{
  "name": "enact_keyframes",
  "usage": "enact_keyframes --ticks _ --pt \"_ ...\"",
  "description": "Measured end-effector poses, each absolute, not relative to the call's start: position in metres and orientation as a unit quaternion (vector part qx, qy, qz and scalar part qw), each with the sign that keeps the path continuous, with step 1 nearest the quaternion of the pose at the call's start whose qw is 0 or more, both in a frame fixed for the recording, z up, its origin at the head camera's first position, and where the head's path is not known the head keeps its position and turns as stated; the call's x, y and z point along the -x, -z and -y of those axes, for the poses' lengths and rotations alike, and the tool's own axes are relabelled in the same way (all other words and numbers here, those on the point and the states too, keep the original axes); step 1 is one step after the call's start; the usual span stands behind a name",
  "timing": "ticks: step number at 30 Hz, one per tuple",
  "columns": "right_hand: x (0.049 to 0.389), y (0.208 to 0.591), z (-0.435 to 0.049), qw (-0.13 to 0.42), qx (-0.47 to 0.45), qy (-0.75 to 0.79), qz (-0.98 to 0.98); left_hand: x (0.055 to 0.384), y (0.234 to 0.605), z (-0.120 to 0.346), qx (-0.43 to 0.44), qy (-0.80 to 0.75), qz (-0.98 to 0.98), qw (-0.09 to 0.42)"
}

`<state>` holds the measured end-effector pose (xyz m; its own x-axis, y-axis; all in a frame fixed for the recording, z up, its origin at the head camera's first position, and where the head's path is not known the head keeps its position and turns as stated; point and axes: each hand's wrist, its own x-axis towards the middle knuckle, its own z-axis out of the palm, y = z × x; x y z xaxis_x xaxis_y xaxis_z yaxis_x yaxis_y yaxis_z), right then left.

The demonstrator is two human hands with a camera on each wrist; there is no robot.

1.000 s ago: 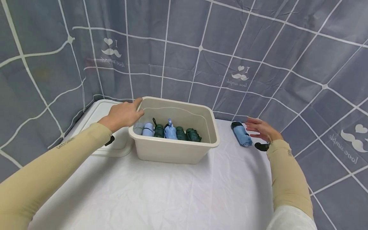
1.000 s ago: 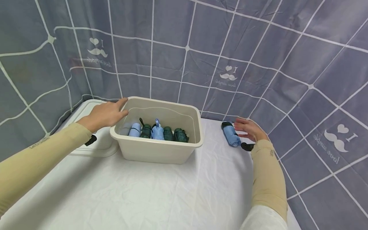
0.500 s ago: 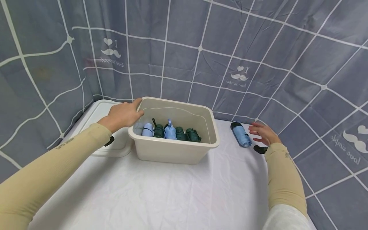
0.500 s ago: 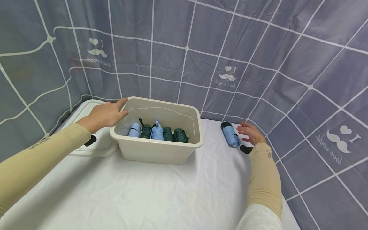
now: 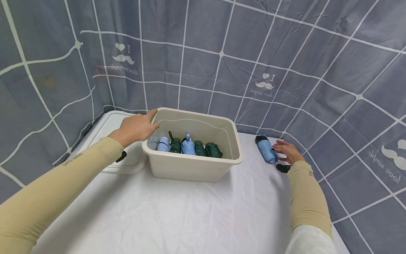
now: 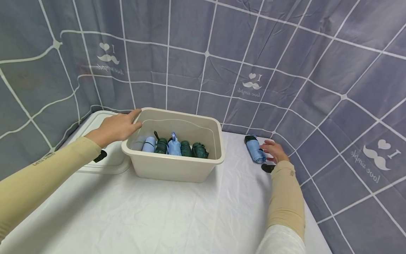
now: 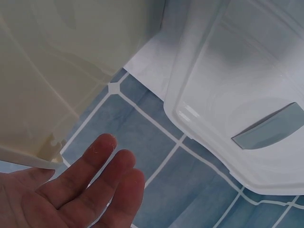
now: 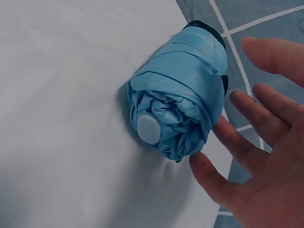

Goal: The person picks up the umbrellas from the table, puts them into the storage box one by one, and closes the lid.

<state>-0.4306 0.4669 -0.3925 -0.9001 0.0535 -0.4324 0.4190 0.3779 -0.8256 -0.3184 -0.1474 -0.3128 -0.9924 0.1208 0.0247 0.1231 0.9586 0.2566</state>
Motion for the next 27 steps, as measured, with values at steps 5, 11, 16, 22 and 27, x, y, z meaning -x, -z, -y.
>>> enact_keyframes --ticks 5,11,16,22,27 --pt "0.430 0.398 -0.465 0.169 -0.152 0.530 -0.817 0.319 0.315 0.149 0.062 0.132 0.989 0.008" --pt "0.430 0.403 -0.462 0.182 -0.165 0.520 -0.818 0.321 0.315 0.151 0.069 0.133 0.989 0.011" --pt "0.431 0.406 -0.461 0.202 -0.177 0.510 -0.817 0.321 0.315 0.150 0.073 0.135 0.988 0.012" --pt "0.434 0.410 -0.459 0.208 -0.181 0.503 -0.819 0.321 0.313 0.149 0.068 0.136 0.988 0.007" --pt "0.437 0.412 -0.458 0.212 -0.176 0.493 -0.825 0.321 0.311 0.147 0.065 0.136 0.989 0.002"
